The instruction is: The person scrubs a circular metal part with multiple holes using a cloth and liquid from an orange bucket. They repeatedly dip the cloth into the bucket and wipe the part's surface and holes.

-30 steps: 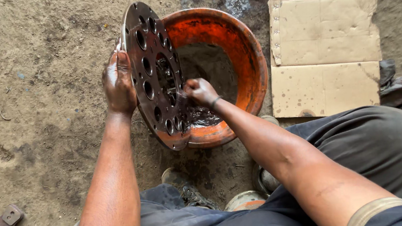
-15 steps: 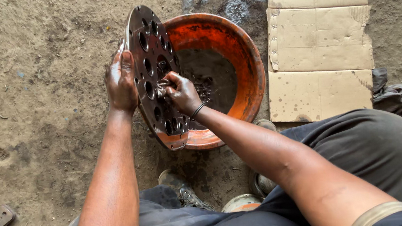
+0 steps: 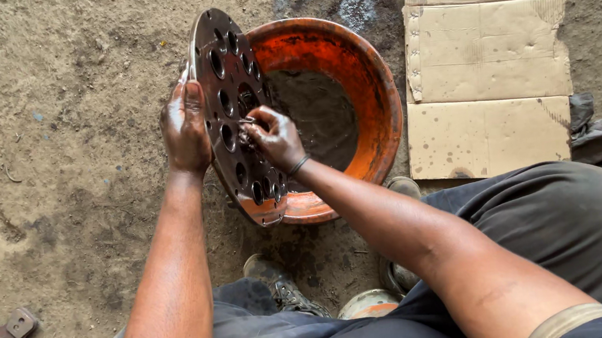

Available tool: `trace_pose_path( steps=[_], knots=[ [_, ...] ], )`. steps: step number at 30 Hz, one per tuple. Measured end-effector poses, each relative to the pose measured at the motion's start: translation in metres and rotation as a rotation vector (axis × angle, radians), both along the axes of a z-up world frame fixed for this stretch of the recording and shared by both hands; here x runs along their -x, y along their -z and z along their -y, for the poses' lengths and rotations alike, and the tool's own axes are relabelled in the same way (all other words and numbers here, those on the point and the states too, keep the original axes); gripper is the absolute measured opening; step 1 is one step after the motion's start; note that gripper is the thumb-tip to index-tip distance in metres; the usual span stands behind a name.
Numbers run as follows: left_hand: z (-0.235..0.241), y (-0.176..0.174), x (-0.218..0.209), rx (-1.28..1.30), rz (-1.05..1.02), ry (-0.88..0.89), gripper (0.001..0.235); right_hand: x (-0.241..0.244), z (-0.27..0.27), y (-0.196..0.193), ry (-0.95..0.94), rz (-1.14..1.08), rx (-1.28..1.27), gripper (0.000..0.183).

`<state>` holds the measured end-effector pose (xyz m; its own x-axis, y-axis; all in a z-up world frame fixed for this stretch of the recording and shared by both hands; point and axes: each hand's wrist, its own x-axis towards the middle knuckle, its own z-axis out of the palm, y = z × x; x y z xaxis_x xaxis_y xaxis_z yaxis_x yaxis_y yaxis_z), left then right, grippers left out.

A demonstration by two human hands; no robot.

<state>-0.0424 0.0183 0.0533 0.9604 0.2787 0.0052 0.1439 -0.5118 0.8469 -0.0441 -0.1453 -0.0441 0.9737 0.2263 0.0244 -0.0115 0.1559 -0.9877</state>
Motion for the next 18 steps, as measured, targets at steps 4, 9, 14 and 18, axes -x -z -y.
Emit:
trace_pose_path(
  steps=[4, 9, 14, 18],
  knots=[
    [0.001, -0.011, 0.008, 0.109, 0.245, 0.167, 0.07, 0.02, 0.001, -0.009, 0.014, 0.197, 0.096, 0.025],
    [-0.004, -0.012, 0.007, 0.209, 0.17, 0.081, 0.066, 0.01, 0.011, -0.047, -0.094, 0.27, 0.289, 0.028],
    [-0.012, 0.007, 0.004, 0.177, 0.109, 0.082, 0.074, 0.001, -0.001, -0.077, -0.048, 0.337, 0.101, 0.029],
    [-0.006, 0.006, 0.003, -0.003, 0.178, 0.11, 0.075, 0.003, 0.0, -0.061, 0.049, 0.312, 0.292, 0.023]
  ],
)
